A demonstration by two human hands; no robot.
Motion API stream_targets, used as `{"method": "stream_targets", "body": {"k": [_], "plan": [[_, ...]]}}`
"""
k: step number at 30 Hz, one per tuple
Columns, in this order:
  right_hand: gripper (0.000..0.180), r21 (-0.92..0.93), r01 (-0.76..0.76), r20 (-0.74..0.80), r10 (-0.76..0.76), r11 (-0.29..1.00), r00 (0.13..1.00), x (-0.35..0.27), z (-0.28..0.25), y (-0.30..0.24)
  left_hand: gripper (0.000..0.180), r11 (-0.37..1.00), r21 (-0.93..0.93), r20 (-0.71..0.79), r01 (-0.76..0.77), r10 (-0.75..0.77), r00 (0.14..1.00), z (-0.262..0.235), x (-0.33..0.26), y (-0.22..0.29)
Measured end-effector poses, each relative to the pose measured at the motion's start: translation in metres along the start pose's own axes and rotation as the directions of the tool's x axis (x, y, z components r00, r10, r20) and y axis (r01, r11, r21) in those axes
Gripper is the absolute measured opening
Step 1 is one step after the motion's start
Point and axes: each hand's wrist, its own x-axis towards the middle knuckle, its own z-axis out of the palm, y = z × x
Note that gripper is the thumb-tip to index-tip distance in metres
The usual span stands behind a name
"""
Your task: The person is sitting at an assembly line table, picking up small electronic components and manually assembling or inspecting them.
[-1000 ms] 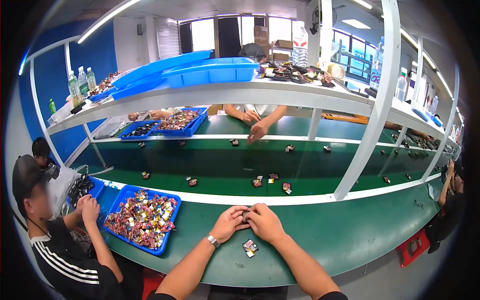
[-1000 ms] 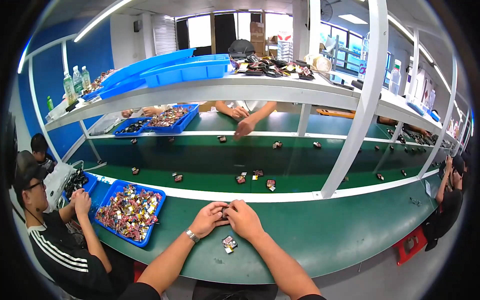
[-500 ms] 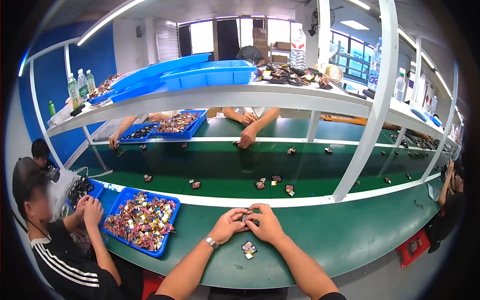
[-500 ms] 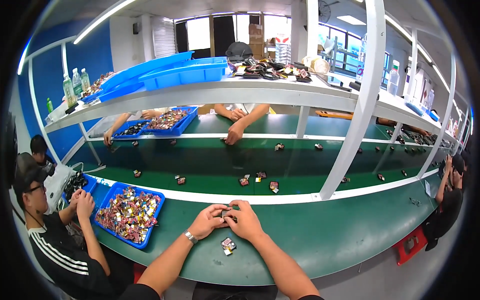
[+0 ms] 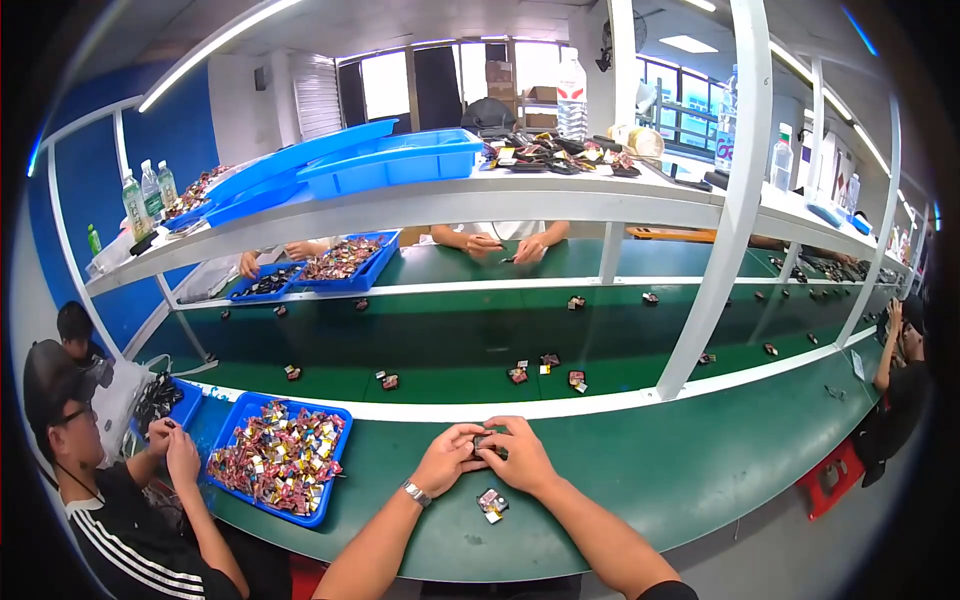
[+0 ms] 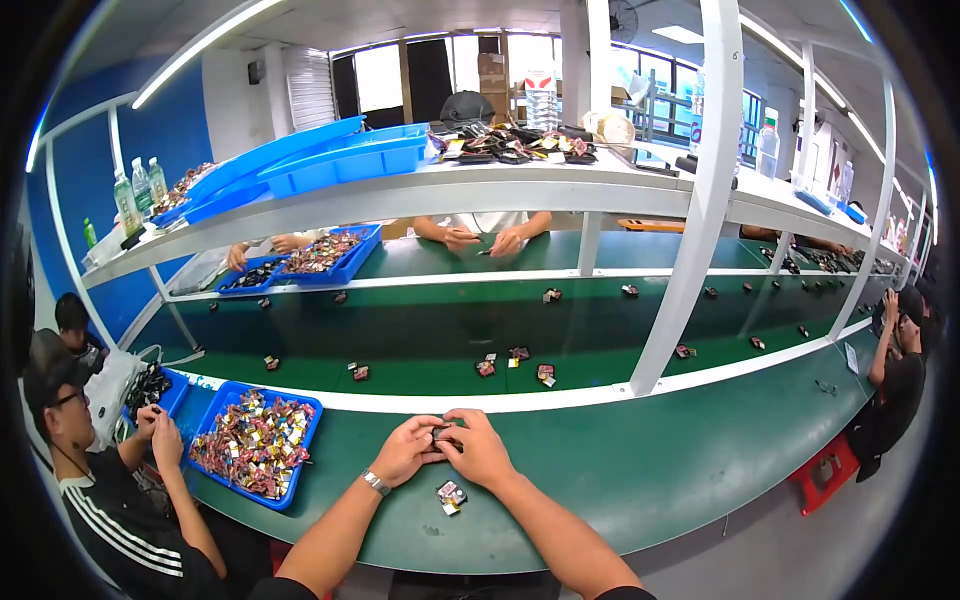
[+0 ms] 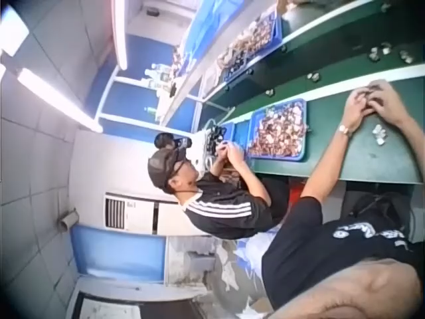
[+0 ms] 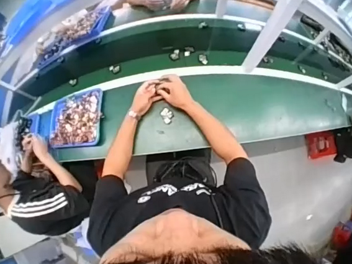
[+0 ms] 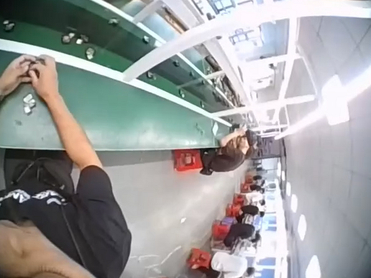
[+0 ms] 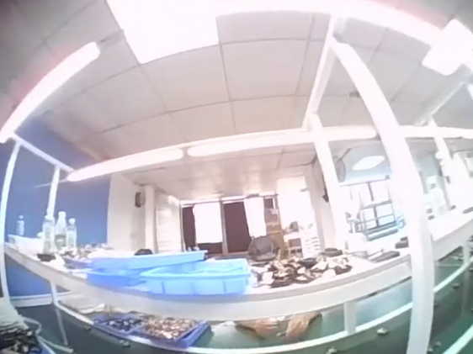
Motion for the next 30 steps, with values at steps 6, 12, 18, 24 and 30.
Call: {"method": "stream_targets", "body": {"k": [6, 12, 18, 24, 30], "plan": [[0.011, -0.016, 0.056, -0.029, -0.056, 0.998, 0.998, 0.001, 0.004, 0.001, 0.026, 1.0, 0.007, -0.007, -0.01, 0.01, 1.0, -0.003, 0.001, -0.001], [0.014, 0.017, -0.049, -0.055, 0.05, 0.999, 0.997, -0.005, 0.012, 0.0, 0.027, 1.0, -0.02, 0.01, -0.014, 0.014, 1.0, -0.004, 0.0, -0.002], [0.012, -0.031, -0.047, -0.089, 0.044, 0.998, 0.995, -0.004, 0.01, -0.002, 0.026, 1.0, 0.003, -0.011, -0.013, 0.013, 1.0, 0.0, 0.001, 0.001], [0.014, 0.056, -0.084, -0.138, 0.091, 0.995, 0.986, -0.005, 0.018, 0.001, 0.025, 1.0, -0.018, -0.026, -0.002, 0.002, 1.0, 0.0, 0.0, 0.002], [0.016, 0.125, -0.169, -0.082, 0.18, 0.978, 0.98, -0.005, 0.018, 0.008, 0.024, 0.999, -0.037, 0.0, -0.023, 0.023, 1.0, 0.002, 0.0, 0.003]]}}
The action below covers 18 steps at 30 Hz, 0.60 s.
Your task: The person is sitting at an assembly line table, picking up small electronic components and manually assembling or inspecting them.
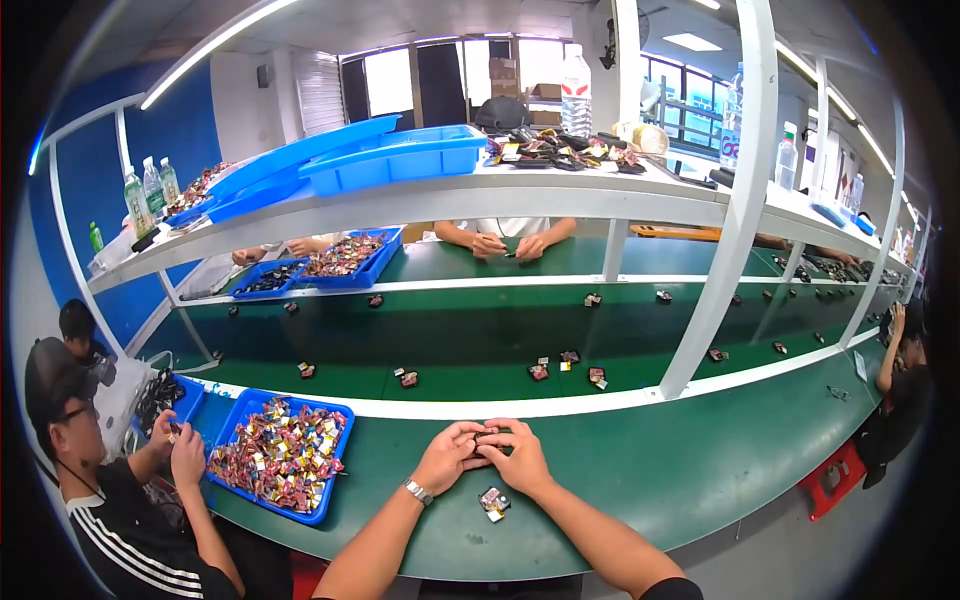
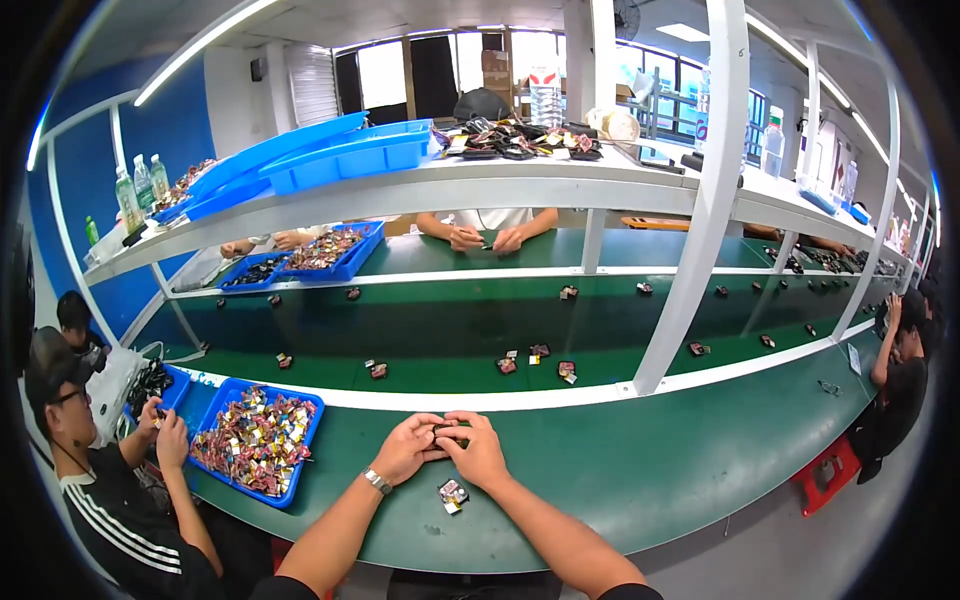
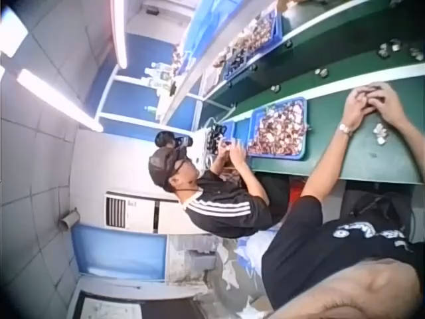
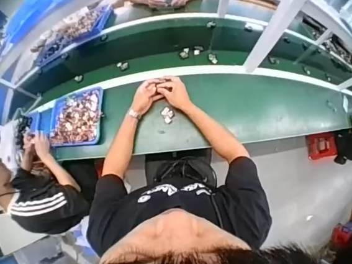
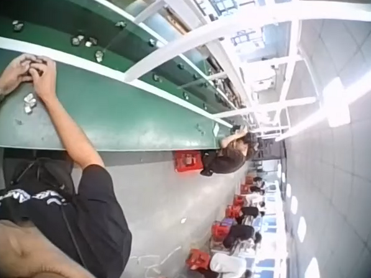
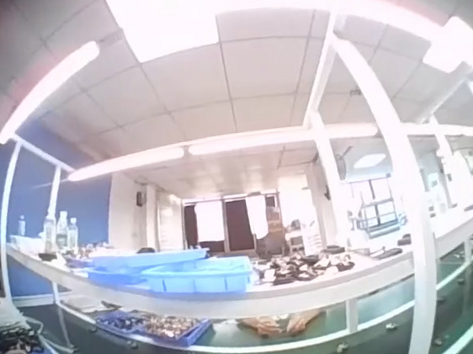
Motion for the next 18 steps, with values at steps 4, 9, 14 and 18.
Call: {"method": "stream_targets", "body": {"k": [4, 9, 14, 18], "plan": [[0.016, -0.026, 0.042, -0.01, -0.043, 0.999, 0.999, 0.0, 0.0, -0.002, 0.024, 1.0, 0.002, -0.031, 0.006, -0.006, 1.0, 0.0, 0.0, -0.002], [0.017, -0.048, 0.16, 0.0, -0.16, 0.986, 0.987, -0.001, -0.003, -0.006, 0.022, 1.0, -0.017, 0.006, 0.001, -0.001, 1.0, -0.003, -0.001, -0.005], [0.019, -0.1, 0.246, 0.018, -0.246, 0.964, 0.969, 0.004, -0.006, -0.013, 0.024, 0.998, -0.026, 0.008, -0.052, 0.052, 0.999, -0.006, -0.001, -0.005], [0.018, -0.129, 0.212, -0.029, -0.218, 0.969, 0.976, 0.003, -0.008, -0.014, 0.024, 0.997, -0.058, 0.021, -0.043, 0.044, 0.999, -0.006, 0.001, -0.004]]}}
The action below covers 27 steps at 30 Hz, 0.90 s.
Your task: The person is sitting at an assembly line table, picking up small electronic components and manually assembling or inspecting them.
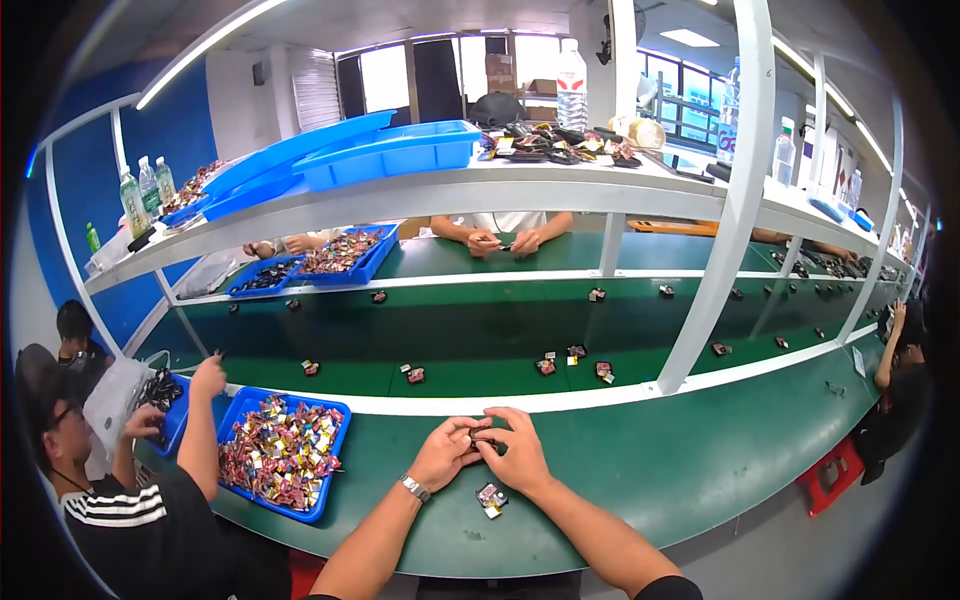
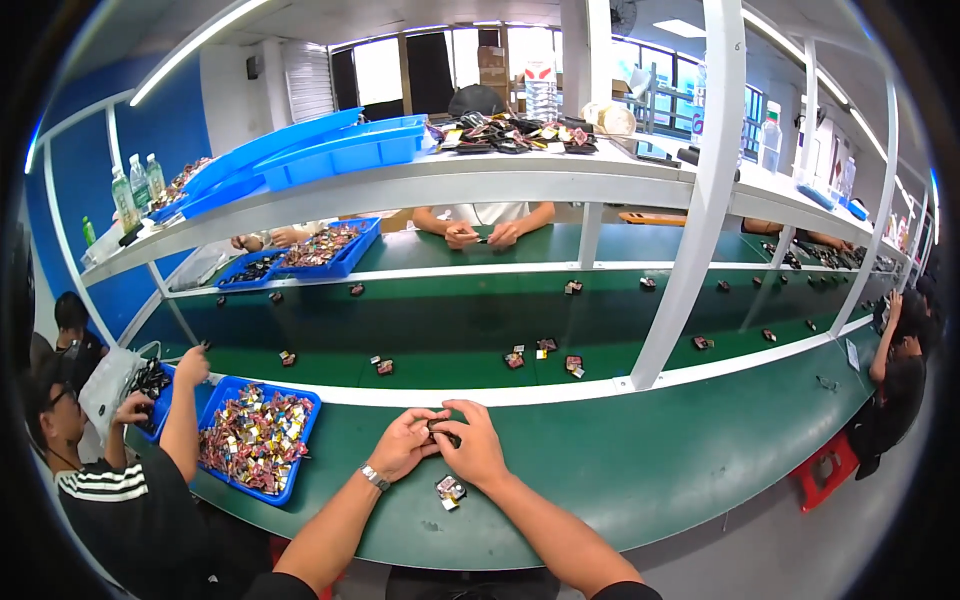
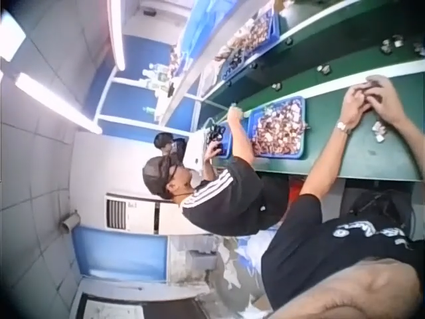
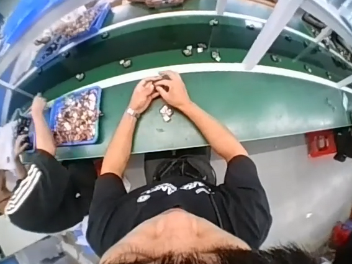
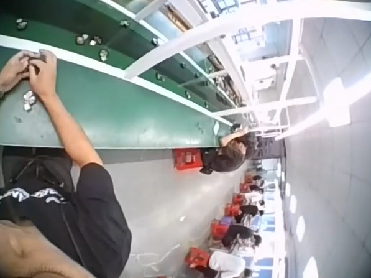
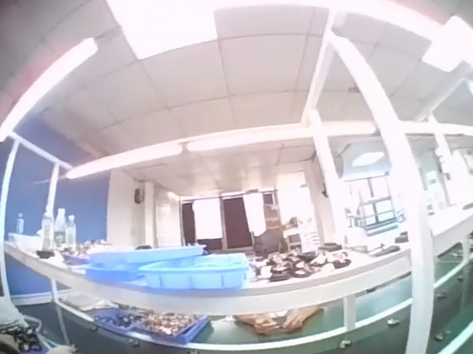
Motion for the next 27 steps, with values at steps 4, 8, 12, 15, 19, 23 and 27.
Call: {"method": "stream_targets", "body": {"k": [4, 8, 12, 15, 19, 23, 27], "plan": [[0.019, 0.097, -0.029, -0.01, 0.031, 0.995, 0.999, -0.002, 0.006, 0.004, 0.024, 1.0, -0.006, 0.008, -0.008, 0.008, 1.0, -0.001, 0.002, -0.005], [0.019, 0.11, -0.021, 0.014, 0.02, 0.994, 1.0, 0.001, 0.01, 0.0, 0.024, 0.999, 0.0, -0.031, -0.038, 0.038, 0.999, -0.005, 0.002, -0.008], [0.014, -0.039, -0.016, -0.047, 0.014, 0.999, 0.999, 0.0, 0.007, 0.0, 0.026, 0.999, 0.032, -0.062, -0.028, 0.03, 0.998, 0.006, 0.0, -0.005], [0.012, -0.064, -0.015, -0.072, 0.01, 0.998, 0.997, 0.006, 0.002, -0.009, 0.025, 0.999, 0.03, -0.06, -0.021, 0.023, 0.998, 0.003, 0.0, -0.002], [0.012, -0.161, 0.093, -0.072, -0.106, 0.982, 0.992, 0.004, 0.004, -0.008, 0.025, 1.0, 0.018, -0.052, -0.001, 0.002, 0.999, 0.005, -0.001, 0.0], [0.013, -0.209, 0.157, -0.081, -0.177, 0.965, 0.981, 0.004, 0.008, -0.007, 0.026, 1.0, 0.008, -0.071, -0.003, 0.003, 0.997, 0.005, -0.001, 0.001], [0.019, -0.263, 0.196, -0.051, -0.216, 0.945, 0.975, 0.002, 0.006, -0.002, 0.026, 1.0, -0.004, -0.052, -0.015, 0.015, 0.999, 0.008, -0.001, 0.0]]}}
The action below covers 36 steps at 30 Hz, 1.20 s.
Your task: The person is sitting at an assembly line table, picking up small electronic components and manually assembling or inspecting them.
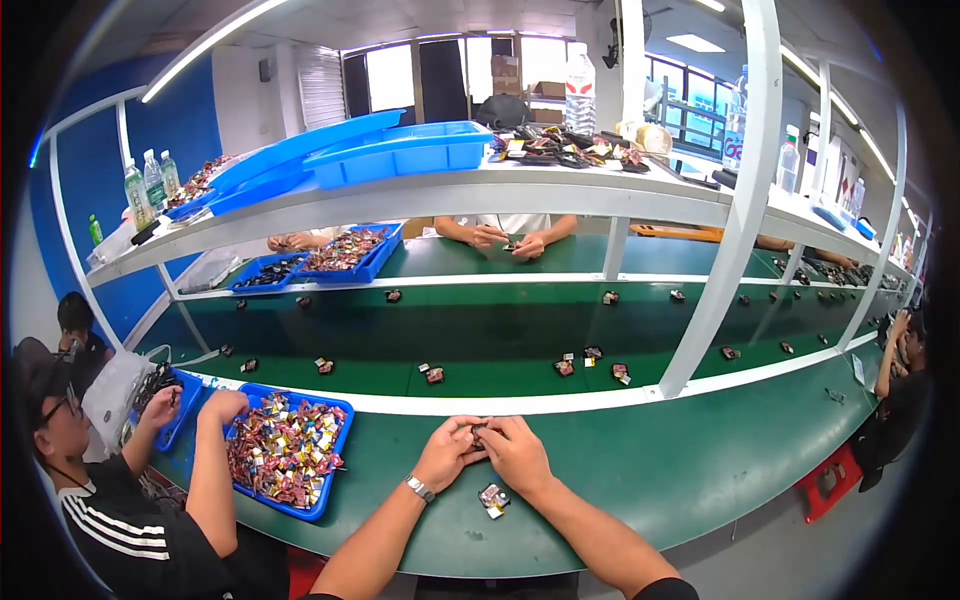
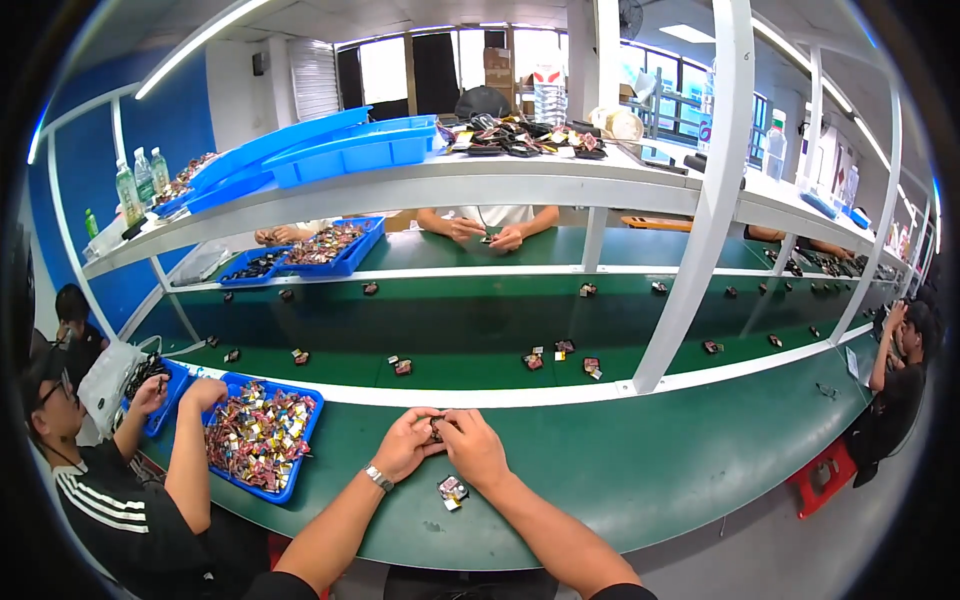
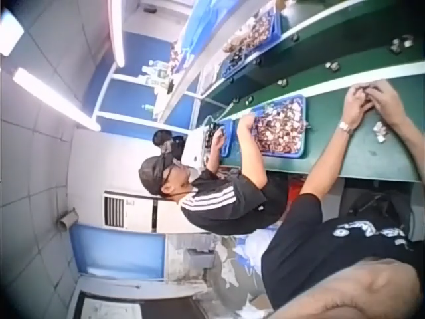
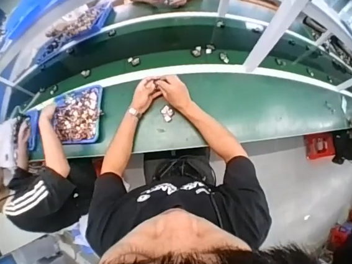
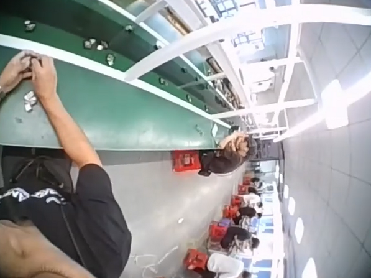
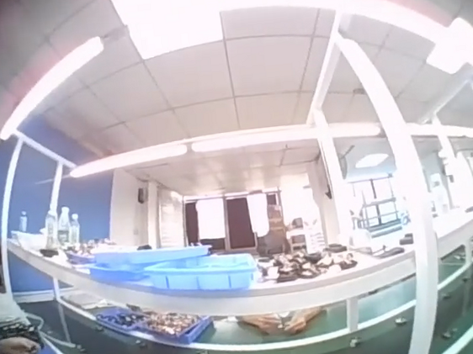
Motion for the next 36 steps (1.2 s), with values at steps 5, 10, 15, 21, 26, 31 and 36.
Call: {"method": "stream_targets", "body": {"k": [5, 10, 15, 21, 26, 31, 36], "plan": [[0.021, 0.018, 0.014, 0.012, -0.015, 1.0, 1.0, -0.001, 0.003, 0.003, 0.027, 1.0, 0.019, -0.026, 0.024, -0.023, 0.999, 0.001, -0.002, 0.002], [0.025, 0.019, 0.017, 0.004, -0.017, 1.0, 1.0, -0.001, 0.005, 0.002, 0.027, 1.0, -0.002, -0.052, 0.016, -0.016, 0.999, 0.001, -0.001, 0.0], [0.017, -0.01, 0.009, 0.009, -0.008, 1.0, 1.0, -0.001, 0.007, 0.005, 0.025, 1.0, 0.01, -0.043, 0.003, -0.003, 0.999, 0.002, 0.002, -0.002], [0.028, -0.031, 0.022, 0.057, -0.02, 0.999, 0.998, 0.005, 0.001, -0.008, 0.027, 1.0, 0.013, -0.126, -0.013, 0.015, 0.992, -0.006, 0.003, -0.006], [0.032, 0.057, -0.01, 0.094, 0.005, 0.998, 0.996, 0.006, 0.015, 0.011, 0.038, 0.995, -0.094, -0.126, -0.043, 0.031, 0.992, 0.0, 0.004, 0.0], [0.032, 0.017, -0.116, 0.054, 0.115, 0.993, 0.992, 0.03, 0.032, 0.052, 0.061, 0.996, -0.071, -0.121, -0.057, 0.048, 0.992, 0.005, 0.004, 0.005], [0.034, -0.09, -0.293, 0.087, 0.3, 0.952, 0.95, 0.045, 0.04, 0.103, 0.061, 1.0, -0.022, -0.081, -0.012, 0.01, 0.997, 0.003, 0.007, 0.004]]}}
